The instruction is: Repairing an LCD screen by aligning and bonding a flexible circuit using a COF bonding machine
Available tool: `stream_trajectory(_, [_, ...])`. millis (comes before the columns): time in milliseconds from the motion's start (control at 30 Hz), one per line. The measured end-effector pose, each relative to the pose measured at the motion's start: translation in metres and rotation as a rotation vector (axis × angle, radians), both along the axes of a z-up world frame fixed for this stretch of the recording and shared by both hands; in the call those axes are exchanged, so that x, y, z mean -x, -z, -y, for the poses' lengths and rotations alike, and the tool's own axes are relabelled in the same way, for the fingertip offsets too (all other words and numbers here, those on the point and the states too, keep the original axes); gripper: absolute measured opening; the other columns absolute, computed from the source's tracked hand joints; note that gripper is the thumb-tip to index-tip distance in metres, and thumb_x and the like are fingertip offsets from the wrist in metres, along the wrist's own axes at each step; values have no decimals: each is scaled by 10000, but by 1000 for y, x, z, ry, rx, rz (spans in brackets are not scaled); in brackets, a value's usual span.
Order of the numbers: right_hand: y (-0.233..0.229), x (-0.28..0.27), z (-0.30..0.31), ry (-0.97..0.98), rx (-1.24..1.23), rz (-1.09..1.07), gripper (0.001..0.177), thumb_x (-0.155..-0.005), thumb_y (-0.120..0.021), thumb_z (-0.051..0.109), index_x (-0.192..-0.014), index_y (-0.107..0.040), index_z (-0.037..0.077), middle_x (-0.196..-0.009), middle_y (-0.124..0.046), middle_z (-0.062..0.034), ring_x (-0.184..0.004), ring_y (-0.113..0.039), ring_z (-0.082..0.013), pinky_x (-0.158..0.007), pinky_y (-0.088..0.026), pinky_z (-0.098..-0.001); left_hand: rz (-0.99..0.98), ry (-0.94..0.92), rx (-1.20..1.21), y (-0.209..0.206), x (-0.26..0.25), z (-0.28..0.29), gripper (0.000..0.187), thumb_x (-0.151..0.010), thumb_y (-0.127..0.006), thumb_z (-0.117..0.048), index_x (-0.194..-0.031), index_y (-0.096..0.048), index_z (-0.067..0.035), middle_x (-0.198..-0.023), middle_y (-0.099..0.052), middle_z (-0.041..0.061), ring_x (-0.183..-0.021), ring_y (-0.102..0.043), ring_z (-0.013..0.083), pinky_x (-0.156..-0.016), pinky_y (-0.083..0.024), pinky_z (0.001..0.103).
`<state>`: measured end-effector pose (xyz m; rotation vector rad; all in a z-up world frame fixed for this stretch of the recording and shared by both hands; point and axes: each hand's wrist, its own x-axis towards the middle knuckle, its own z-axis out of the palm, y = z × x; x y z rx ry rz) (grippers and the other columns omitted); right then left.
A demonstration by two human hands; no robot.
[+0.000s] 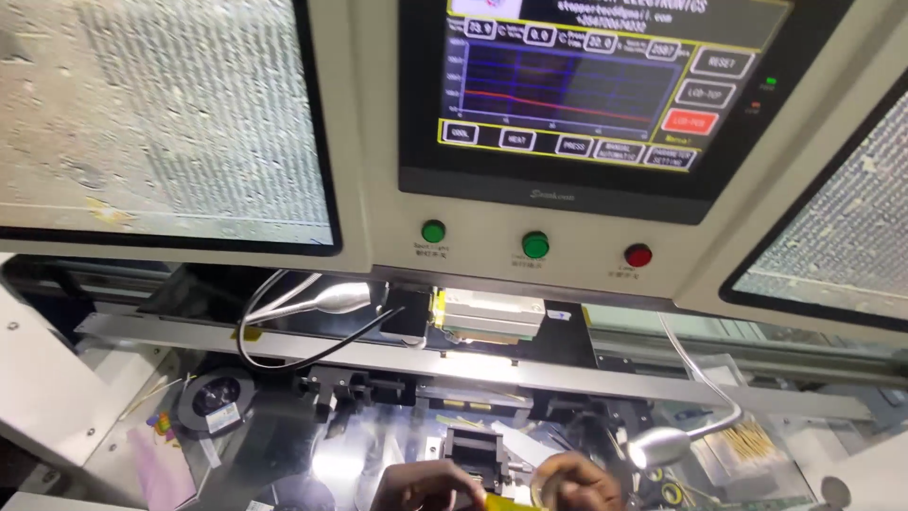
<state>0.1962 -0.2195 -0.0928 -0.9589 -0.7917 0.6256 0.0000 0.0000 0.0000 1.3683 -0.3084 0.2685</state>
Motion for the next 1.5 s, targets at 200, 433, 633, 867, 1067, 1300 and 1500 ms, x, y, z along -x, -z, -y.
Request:
stream_trajectory(200, [-86, -9, 52, 251, -364, -267, 732, -864, -638, 455, -1293, -517, -126, -571, -389, -55, -370, -306, -143, -284, -215, -272, -95, -173, -59, -41, -47, 52, 93, -794, -800, -34, -845, -727, -9, -861, -755, 112, -813, -732, 147, -713, -617, 218])
stream_trajectory(433, [-118, 6, 24, 708, -56, -181, 482, -995, -440, 371, -912, -563, -88, -490, -268, -40, -348, -173, -91, -309, -98, -260, -14, -247, -133, -27, -77, 74, 199, -846, -793, -181, -817, -733, 7, -673, -618, 34, -560, -466, 60, -489, -327, 207])
stream_trajectory(633, [-102, -2, 35, 738, 55, -190, 477, -993, -417, 391, -844, -570, -36, -491, -268, -38, -344, -182, -100, -293, -113, -266, -93, -302, -177, -12, -90, 82, 136, -808, -824, -166, -796, -752, -51, -632, -568, -20, -518, -349, 41, -466, -233, 235])
stream_trajectory(867, [-87, -7, 48, 693, 84, -245, 462, -996, -445, 404, -867, -573, -21, -479, -254, -21, -376, -205, -88, -325, -102, -256, -217, -323, -249, -10, -97, 91, 90, -779, -842, -105, -765, -759, -75, -622, -621, -18, -523, -366, 55, -468, -267, 244])
stream_trajectory(1067, [-92, -4, 45, 686, 76, -245, 459, -998, -454, 394, -867, -575, -29, -475, -209, 3, -390, -185, -81, -340, -119, -254, -227, -330, -254, -9, -95, 91, 78, -779, -834, -99, -772, -762, -69, -646, -646, -1, -529, -372, 58, -457, -274, 243])
stream_trajectory(1300, [-90, -1, 41, 678, 77, -316, 493, -977, -480, 459, -920, -579, -21, -513, -260, -19, -396, -214, -93, -339, -145, -244, -137, -314, -252, -12, -89, 88, 98, -814, -803, -139, -779, -736, -77, -674, -657, 4, -535, -365, 60, -466, -271, 241])
stream_trajectory(1500, [16, 8, 62, 248, -112, -437, 692, -887, -548, 601, -1026, -605, -75, -617, -459, -93, -449, -419, -214, -321, -340, -311, -89, -311, -274, -10, -77, 81, 100, -851, -791, -134, -807, -742, -58, -580, -475, -28, -522, -328, 65, -469, -251, 233])
